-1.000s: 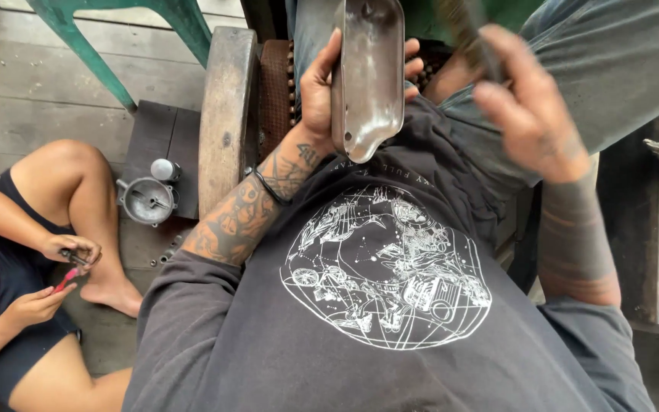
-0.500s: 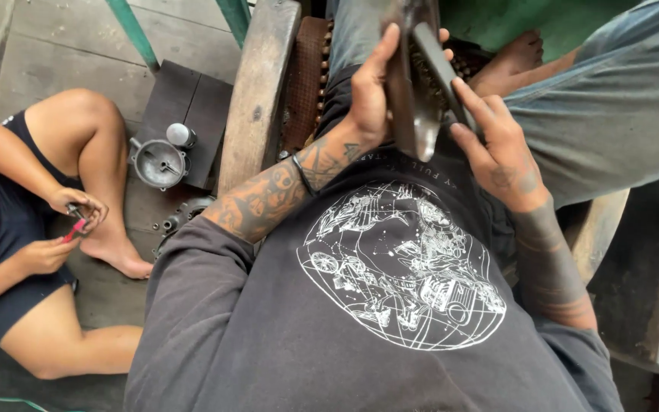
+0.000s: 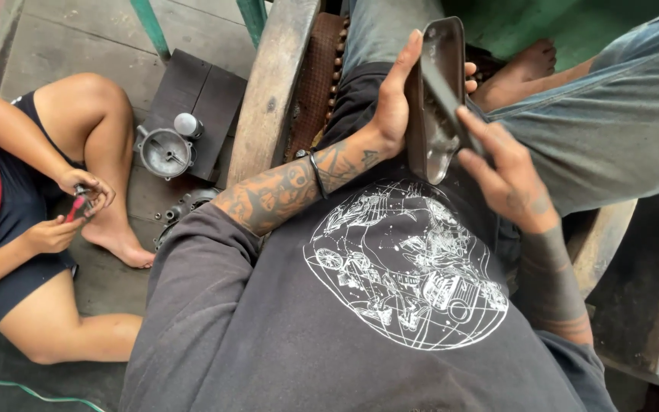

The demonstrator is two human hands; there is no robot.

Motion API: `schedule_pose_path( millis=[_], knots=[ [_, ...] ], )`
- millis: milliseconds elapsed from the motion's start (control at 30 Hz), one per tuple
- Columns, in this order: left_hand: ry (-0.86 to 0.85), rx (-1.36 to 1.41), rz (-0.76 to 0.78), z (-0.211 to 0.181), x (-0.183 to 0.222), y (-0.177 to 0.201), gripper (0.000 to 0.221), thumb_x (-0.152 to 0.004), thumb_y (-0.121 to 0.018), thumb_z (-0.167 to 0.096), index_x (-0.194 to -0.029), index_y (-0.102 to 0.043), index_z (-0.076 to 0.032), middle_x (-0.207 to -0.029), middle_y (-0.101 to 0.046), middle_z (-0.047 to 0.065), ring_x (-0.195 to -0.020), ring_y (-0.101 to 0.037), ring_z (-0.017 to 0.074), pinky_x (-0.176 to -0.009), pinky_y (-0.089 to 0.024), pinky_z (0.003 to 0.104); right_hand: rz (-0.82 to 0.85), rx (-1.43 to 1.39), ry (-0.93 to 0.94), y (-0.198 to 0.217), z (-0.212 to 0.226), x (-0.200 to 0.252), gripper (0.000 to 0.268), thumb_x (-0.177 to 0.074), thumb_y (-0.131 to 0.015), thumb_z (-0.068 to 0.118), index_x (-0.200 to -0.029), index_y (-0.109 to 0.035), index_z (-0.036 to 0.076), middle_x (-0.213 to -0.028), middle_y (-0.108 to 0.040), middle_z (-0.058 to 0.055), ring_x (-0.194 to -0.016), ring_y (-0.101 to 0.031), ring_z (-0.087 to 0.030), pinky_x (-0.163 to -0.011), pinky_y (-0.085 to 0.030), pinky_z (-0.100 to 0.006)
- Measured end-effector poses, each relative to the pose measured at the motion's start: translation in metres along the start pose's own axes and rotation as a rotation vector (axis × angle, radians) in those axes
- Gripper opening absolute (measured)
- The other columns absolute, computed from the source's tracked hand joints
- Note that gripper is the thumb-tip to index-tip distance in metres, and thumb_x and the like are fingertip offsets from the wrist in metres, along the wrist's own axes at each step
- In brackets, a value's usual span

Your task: Manual sanding of a metal motorcycle component using an abrasive block to smooth the surface.

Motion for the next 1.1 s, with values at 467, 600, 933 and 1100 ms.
schedule_pose_path(
  millis=[467, 600, 933, 1100],
  knots=[
    [0.177, -0.129, -0.133, -0.005, 0.004, -0.015, 0.092, -0.078, -0.052, -0.077, -0.102, -0.071, 0.009, -0.091, -0.075, 0.025, -0.075, -0.073, 0.0296, -0.071, -0.059, 0.036, -0.037, 0.041, 0.043, -0.010, 0.007, 0.008, 0.058, -0.108, -0.055, 0.019, -0.161, -0.036, 0.005, -0.098, -0.050, -0.009, -0.094, -0.052, -0.024, -0.095, -0.041, -0.034],
    [0.186, -0.109, -0.087, -0.012, 0.009, -0.026, 0.087, -0.080, -0.053, -0.074, -0.102, -0.072, 0.008, -0.091, -0.076, 0.024, -0.079, -0.074, 0.0313, -0.076, -0.061, 0.041, -0.076, 0.017, 0.062, 0.001, -0.009, 0.003, 0.053, -0.107, -0.055, 0.017, -0.157, -0.041, 0.004, -0.150, -0.055, -0.020, -0.129, -0.056, -0.030, -0.109, -0.040, -0.039],
    [0.177, -0.023, -0.226, -0.011, 0.000, -0.019, 0.081, -0.080, -0.054, -0.072, -0.092, -0.071, 0.007, -0.083, -0.074, 0.021, -0.077, -0.073, 0.0314, -0.078, -0.060, 0.042, -0.109, 0.109, 0.010, -0.002, -0.004, 0.003, 0.056, -0.107, -0.058, 0.021, -0.158, -0.042, 0.007, -0.112, -0.059, -0.017, -0.093, -0.055, -0.030, -0.086, -0.043, -0.041],
    [0.188, -0.129, -0.242, -0.017, 0.002, -0.018, 0.086, -0.079, -0.049, -0.075, -0.101, -0.071, 0.005, -0.095, -0.075, 0.020, -0.086, -0.074, 0.0318, -0.074, -0.059, 0.043, 0.000, 0.035, 0.006, -0.001, 0.003, 0.008, 0.058, -0.106, -0.054, 0.025, -0.159, -0.041, 0.005, -0.094, -0.051, -0.011, -0.087, -0.054, -0.027, -0.087, -0.042, -0.038]
  ],
)
Point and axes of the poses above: each hand's wrist, its own x-axis away from the middle knuckle, its own y-axis out of the back of the hand, z = x × y, the point moved 2 cm from there along -x, towards the middle knuckle
